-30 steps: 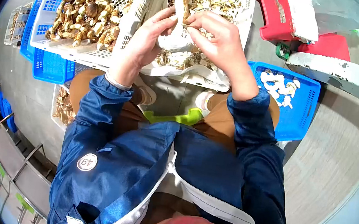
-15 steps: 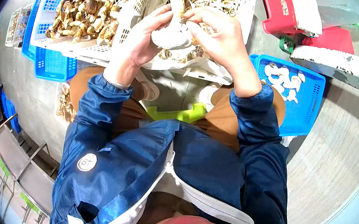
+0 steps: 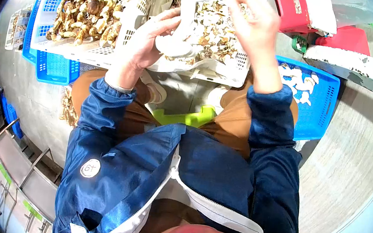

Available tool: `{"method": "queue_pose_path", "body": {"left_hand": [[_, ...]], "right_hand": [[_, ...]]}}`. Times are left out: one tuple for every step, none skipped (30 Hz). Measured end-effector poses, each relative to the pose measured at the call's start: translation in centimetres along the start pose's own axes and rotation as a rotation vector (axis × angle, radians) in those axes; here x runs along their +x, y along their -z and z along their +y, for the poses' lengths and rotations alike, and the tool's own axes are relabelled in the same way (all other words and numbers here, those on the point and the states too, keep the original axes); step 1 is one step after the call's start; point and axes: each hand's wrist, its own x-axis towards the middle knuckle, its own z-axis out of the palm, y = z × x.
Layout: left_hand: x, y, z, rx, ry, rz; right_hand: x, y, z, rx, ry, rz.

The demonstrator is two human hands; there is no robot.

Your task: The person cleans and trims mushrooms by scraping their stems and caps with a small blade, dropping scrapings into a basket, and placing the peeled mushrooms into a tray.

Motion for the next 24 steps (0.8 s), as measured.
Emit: {"method": "queue_pose_path", "body": {"left_hand": [[0.0, 0.3, 0.0, -0.033, 0.026, -0.034], [-0.1, 0.5, -0.1, -0.065, 0.051, -0.070], [-0.1, 0.7, -0.1, -0.098, 0.076, -0.105], [-0.2, 1.3, -0.3, -0.117, 0.068, -0.120], [0.1, 2.0, -0.6, -0.206, 0.085, -0.211], [0.6, 2.7, -0.8, -0.294, 0.101, -0.301], [0.8, 3.3, -1.1, -0.382, 0.118, -0.390], [0.7, 3.7, -1.4, -0.384, 0.122, -0.235], [0.6, 3.3, -1.3, -0.351, 0.093, -0.207], [0.6, 2.6, -1.0, -0.318, 0.064, -0.179], [0.7, 1.9, -0.7, -0.285, 0.034, -0.152], [0.5, 1.6, -0.5, -0.254, 0.003, -0.137], [0.5, 1.8, -0.6, -0.237, -0.010, -0.124], [0.7, 2.0, -0.6, -0.218, -0.023, -0.112], [0.8, 2.1, -0.7, -0.199, -0.034, -0.103], [0.8, 1.9, -0.5, -0.219, -0.034, -0.146], [0.9, 1.8, -0.7, -0.212, -0.040, -0.121], [1.1, 1.9, -0.9, -0.205, -0.049, -0.097], [1.2, 1.8, -1.0, -0.197, -0.060, -0.072], [1.2, 1.7, -1.0, -0.168, -0.059, -0.025], [1.0, 1.4, -0.9, -0.139, -0.057, 0.023], [0.9, 1.1, -0.9, -0.110, -0.055, 0.070], [0.6, 0.8, -0.7, -0.098, -0.052, 0.069], [0.4, 0.3, -0.5, -0.086, -0.050, 0.067]], "right_hand": [[0.4, 0.7, 0.2, -0.046, -0.062, 0.053], [0.8, 1.7, 0.1, -0.096, -0.059, 0.138], [1.6, 2.6, -0.5, -0.147, -0.056, 0.221], [1.9, 3.1, 0.2, -0.146, -0.109, 0.257], [1.7, 3.3, 1.0, -0.078, -0.210, 0.148], [1.2, 3.2, 1.5, -0.007, -0.310, 0.039], [0.7, 3.0, 1.9, 0.065, -0.410, -0.072], [0.0, 2.3, 2.0, 0.046, -0.371, -0.160], [-0.3, 1.6, 1.3, 0.007, -0.226, -0.214], [-0.5, 0.7, 0.5, 0.070, -0.140, -0.214], [-0.7, 0.0, -0.2, 0.132, -0.054, -0.214], [-0.8, -0.4, -1.0, 0.214, -0.018, -0.277], [-0.9, -0.7, -2.0, 0.297, 0.016, -0.341], [-1.3, -0.8, -3.7, 0.463, -0.248, -0.455], [-1.3, -1.1, -3.7, 0.384, -0.062, -0.467], [-1.4, -1.3, -3.7, 0.364, -0.035, -0.482], [-1.6, -1.5, -3.7, 0.344, -0.007, -0.498], [-1.7, -1.6, -3.7, 0.322, -0.008, -0.486], [-1.7, -1.7, -3.6, 0.301, -0.008, -0.474], [-1.7, -1.8, -3.6, 0.281, -0.008, -0.462], [-1.7, -1.8, -3.7, 0.258, -0.027, -0.451], [-1.7, -1.7, -3.7, 0.236, -0.047, -0.439], [-1.8, -1.7, -3.7, 0.213, -0.068, -0.428], [-1.8, -1.7, -3.7, 0.165, -0.059, -0.413]]}}
